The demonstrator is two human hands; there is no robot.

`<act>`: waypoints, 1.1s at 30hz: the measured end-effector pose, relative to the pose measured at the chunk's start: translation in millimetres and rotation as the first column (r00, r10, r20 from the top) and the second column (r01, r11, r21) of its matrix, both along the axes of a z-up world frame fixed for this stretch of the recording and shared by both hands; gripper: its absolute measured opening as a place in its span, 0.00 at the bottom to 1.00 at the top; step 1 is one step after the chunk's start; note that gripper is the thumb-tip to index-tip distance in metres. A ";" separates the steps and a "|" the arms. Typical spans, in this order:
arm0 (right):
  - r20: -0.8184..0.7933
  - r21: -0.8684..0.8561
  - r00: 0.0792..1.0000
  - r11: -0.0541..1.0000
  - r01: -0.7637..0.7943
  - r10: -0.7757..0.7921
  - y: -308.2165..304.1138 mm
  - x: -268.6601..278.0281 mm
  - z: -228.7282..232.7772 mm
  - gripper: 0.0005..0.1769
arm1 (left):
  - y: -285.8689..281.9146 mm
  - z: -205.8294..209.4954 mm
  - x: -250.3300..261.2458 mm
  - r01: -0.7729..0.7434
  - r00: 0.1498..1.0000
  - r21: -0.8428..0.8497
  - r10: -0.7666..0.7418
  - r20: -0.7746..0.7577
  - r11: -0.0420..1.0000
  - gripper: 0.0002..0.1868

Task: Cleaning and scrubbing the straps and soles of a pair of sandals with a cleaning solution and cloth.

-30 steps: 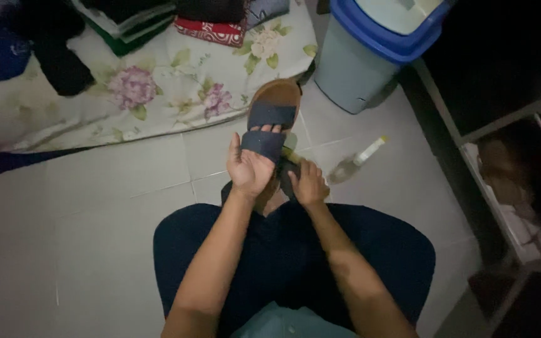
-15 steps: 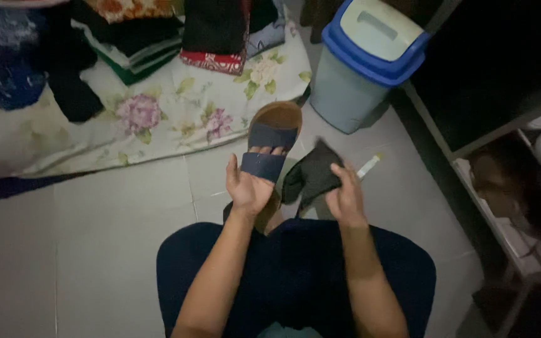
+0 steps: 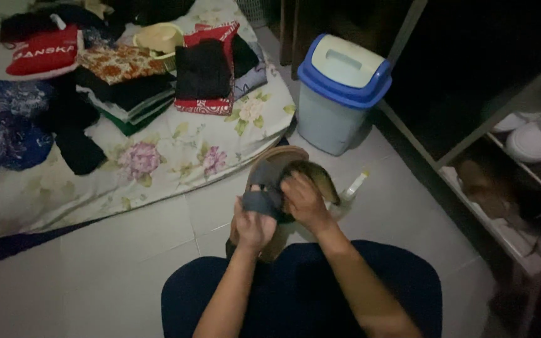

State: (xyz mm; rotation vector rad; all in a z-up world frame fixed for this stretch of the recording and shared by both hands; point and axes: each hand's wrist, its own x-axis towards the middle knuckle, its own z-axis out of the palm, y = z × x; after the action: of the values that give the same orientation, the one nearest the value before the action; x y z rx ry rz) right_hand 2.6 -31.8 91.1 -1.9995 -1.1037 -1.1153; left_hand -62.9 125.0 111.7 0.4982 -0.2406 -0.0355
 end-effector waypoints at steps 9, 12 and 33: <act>-0.302 0.062 0.953 0.998 -0.013 0.031 -1.7 -19.6 -14.4 0.14 | -2.2 -168.0 29.4 0.213 0.967 -0.146 -0.186 0.175 0.966 0.56; -0.378 -0.051 0.916 0.984 -0.169 0.138 8.9 -28.6 33.2 0.28 | -5.9 -165.0 30.1 0.087 0.990 0.232 -0.059 -0.124 0.969 0.68; -0.334 0.056 0.939 0.996 -0.071 0.085 10.3 -31.5 36.3 0.12 | -1.4 -61.9 4.6 -0.068 0.997 -0.059 0.070 0.031 0.996 0.64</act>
State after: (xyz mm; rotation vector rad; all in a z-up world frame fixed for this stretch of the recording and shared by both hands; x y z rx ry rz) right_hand -29.0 -21.4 127.4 -2.0000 -0.9608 -0.7146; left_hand -58.4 123.6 49.8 0.4489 -0.2559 0.0469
